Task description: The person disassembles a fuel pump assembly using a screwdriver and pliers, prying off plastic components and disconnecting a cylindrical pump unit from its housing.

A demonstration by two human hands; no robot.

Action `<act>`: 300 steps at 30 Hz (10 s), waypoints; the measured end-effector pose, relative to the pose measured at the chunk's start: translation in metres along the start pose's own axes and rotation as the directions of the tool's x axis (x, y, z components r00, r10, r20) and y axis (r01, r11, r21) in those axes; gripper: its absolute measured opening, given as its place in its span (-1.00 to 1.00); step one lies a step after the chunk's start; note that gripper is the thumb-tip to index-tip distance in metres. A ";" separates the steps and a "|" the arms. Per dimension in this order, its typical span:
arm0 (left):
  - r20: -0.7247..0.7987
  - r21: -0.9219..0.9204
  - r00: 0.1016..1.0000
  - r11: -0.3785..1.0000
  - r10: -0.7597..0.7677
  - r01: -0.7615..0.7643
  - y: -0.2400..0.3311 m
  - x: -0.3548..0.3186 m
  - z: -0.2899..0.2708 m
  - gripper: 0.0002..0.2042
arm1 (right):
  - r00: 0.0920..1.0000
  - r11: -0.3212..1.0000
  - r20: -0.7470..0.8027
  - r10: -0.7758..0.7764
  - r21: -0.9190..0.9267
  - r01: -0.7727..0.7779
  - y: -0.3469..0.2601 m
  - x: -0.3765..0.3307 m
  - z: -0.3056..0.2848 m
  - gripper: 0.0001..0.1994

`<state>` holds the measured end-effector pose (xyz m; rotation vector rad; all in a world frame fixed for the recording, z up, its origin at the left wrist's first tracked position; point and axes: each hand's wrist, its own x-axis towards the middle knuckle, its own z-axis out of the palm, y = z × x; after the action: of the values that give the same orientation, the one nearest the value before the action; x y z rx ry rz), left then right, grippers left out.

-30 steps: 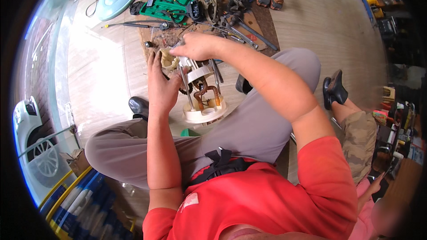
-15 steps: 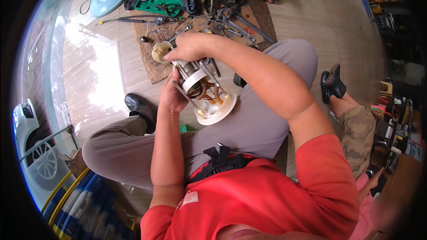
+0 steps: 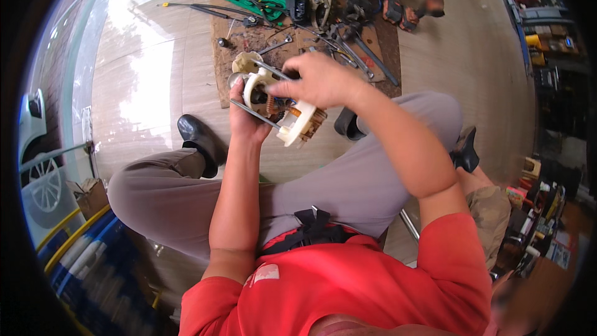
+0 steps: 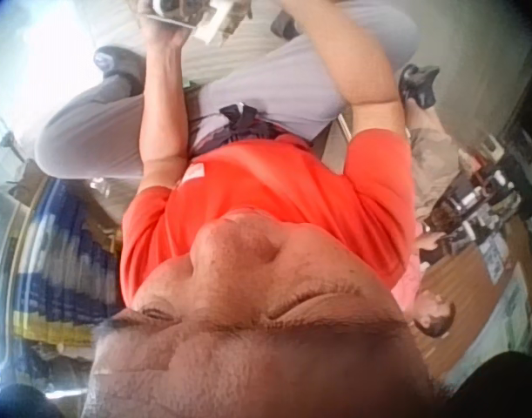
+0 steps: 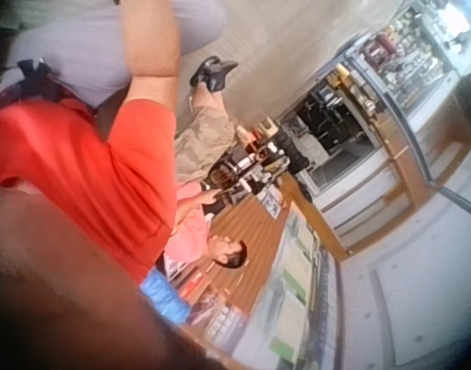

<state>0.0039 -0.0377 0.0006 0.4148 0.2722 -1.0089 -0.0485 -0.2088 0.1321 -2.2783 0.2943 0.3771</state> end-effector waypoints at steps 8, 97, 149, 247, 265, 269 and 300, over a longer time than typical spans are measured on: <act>-0.076 0.005 0.991 0.993 0.114 -0.114 0.021 0.003 0.002 -0.50 | 0.901 0.913 -0.194 -0.389 0.045 0.404 0.003 -0.013 0.027 -0.79; -0.224 0.157 0.849 0.877 0.479 -0.454 0.027 0.008 0.002 -0.50 | 0.934 0.869 -0.286 -0.216 -0.492 0.050 -0.013 0.014 0.089 -0.80; -0.166 0.206 0.883 0.891 0.438 -0.404 0.024 0.010 0.001 -0.73 | 0.977 0.991 -0.211 -0.019 0.122 0.046 0.008 0.009 0.092 -0.53; 0.361 0.754 0.927 -0.555 -0.096 -0.351 0.002 -0.068 0.042 -0.73 | 0.847 0.687 0.444 -0.294 -0.518 0.510 0.028 -0.039 0.010 -0.54; 0.274 0.843 0.956 -0.450 -0.109 -0.293 0.032 -0.088 0.078 -0.84 | 0.753 0.675 0.438 -0.490 -0.355 0.646 0.009 -0.039 -0.008 -0.53; 0.205 0.875 0.961 -0.407 -0.184 -0.264 0.037 -0.082 0.079 -0.86 | 0.739 0.726 0.497 -0.455 -0.274 0.631 0.013 -0.034 -0.003 -0.53; 0.089 0.975 0.979 -0.183 -0.181 -0.123 0.044 -0.079 0.075 -0.34 | 0.580 0.373 0.229 -0.782 -0.574 0.729 0.040 -0.056 -0.001 -0.79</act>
<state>0.0040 0.0088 0.1085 1.8459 -0.9305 -1.1210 -0.1132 -0.2310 0.1260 -2.7537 -1.0245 -0.1666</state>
